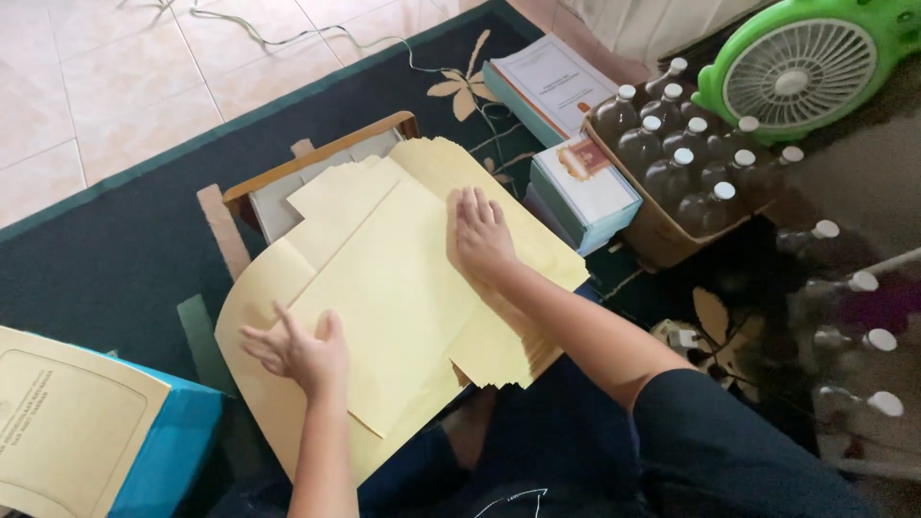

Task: Folding pre-cut cardstock into paper folders by hand.

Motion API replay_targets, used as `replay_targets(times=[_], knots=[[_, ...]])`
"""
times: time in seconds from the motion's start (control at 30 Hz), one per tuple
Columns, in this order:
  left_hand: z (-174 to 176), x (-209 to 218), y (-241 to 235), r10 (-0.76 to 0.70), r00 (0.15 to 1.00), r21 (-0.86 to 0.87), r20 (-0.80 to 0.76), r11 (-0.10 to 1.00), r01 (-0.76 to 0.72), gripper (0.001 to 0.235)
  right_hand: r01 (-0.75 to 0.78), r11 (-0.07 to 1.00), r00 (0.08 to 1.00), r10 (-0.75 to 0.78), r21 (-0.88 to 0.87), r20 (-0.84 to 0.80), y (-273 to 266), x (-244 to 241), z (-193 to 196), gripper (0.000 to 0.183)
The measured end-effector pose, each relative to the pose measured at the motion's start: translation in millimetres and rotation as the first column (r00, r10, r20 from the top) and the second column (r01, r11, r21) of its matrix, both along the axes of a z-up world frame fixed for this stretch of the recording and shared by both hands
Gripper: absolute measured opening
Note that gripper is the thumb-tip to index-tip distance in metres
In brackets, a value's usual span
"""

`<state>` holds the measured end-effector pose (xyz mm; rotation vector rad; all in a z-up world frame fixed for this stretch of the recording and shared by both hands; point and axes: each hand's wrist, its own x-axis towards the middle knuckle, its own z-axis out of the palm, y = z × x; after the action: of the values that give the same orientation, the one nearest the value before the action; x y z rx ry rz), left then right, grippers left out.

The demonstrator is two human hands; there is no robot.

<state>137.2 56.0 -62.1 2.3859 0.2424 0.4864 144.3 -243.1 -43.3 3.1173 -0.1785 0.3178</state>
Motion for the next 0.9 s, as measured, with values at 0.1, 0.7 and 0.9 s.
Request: replay_targets(times=[0.1, 0.7, 0.9], knots=[[-20, 14, -9, -0.124, 0.98, 0.367, -0.154, 0.914, 0.174, 0.073, -0.073, 0.996, 0.986, 0.081, 0.055, -0.149, 7, 10, 3, 0.069], [-24, 25, -15, -0.034, 0.956, 0.488, -0.293, 0.854, 0.179, 0.066, -0.327, 0.926, 0.935, 0.346, 0.19, -0.08, 24, 129, -38, 0.079], [-21, 22, -13, 0.015, 0.959, 0.535, -0.282, 0.833, 0.144, 0.066, -0.206, 0.958, 0.931, 0.255, 0.201, -0.261, 14, 74, -3, 0.085]])
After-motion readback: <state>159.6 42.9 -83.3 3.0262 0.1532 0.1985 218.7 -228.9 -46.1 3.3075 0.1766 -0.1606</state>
